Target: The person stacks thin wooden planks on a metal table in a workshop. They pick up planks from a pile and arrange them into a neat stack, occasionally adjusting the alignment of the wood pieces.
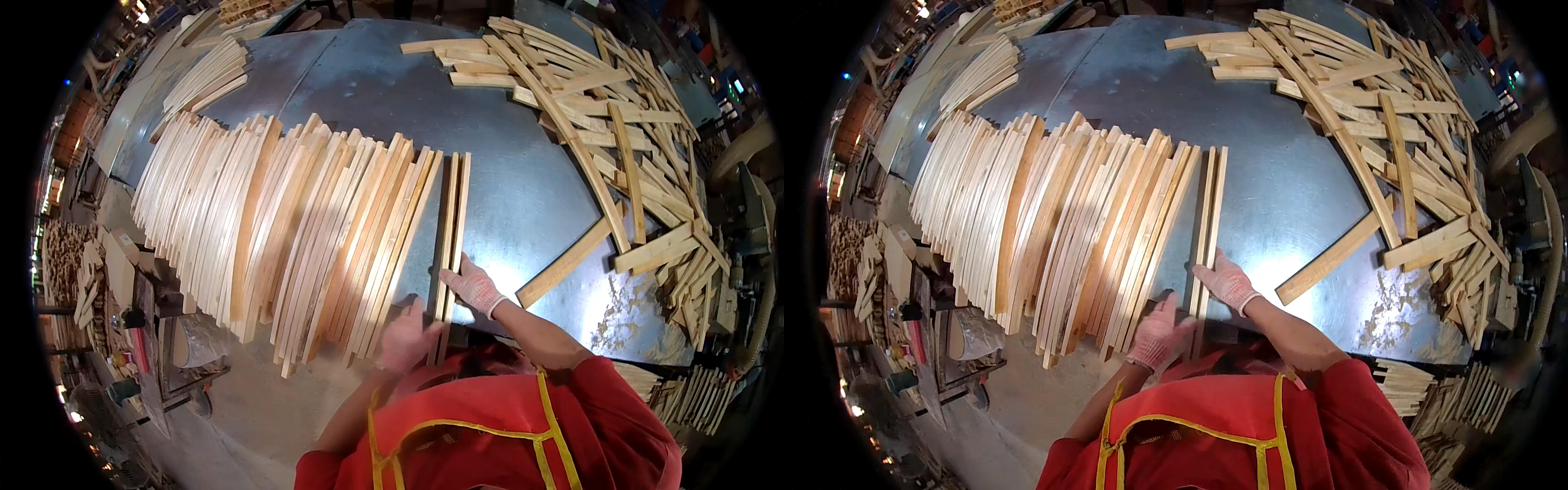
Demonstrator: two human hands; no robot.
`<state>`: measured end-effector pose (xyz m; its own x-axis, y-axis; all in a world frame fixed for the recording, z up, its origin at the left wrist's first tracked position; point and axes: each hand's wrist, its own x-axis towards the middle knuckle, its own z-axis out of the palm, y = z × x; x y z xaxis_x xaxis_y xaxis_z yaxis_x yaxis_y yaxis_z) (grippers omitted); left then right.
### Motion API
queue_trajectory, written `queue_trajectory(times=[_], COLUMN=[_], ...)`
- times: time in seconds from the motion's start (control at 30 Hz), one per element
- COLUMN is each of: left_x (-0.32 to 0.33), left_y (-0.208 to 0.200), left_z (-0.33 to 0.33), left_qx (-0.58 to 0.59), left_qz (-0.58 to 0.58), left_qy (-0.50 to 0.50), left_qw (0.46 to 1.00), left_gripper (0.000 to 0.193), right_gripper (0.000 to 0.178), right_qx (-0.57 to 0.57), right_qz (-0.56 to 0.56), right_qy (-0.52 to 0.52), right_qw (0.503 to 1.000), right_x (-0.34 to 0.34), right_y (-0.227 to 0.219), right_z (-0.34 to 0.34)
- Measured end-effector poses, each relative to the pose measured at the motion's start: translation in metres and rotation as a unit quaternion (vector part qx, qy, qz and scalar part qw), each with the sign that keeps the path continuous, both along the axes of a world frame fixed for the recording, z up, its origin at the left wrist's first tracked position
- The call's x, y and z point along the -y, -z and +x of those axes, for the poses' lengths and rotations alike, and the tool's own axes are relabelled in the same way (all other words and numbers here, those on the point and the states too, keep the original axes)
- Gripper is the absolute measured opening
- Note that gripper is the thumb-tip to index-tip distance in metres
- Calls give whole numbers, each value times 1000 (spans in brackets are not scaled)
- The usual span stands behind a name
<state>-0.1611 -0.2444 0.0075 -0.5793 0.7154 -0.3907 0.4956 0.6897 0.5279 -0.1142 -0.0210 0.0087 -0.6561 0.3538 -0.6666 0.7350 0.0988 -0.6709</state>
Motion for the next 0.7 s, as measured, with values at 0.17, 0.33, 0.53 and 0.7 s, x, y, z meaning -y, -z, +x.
queue_trajectory(times=[0.17,0.33,0.53,0.7], left_x=[-11,7,12,40], left_y=[28,8,-57,-59], left_z=[-5,-19,-20,-62], left_qx=[228,169,34,-268], left_qz=[125,97,149,173], left_qy=[-40,-157,-181,-91], left_qw=[965,968,972,943], left_gripper=[69,24,12,16], right_gripper=[54,57,78,74], right_qx=[-35,3,-5,-71], right_qz=[-128,-128,-14,1], right_qy=[69,81,-61,-291], right_qw=[989,988,998,954], right_x=[-15,-10,14,-22], right_y=[23,21,-3,-3], right_z=[22,38,-13,-65])
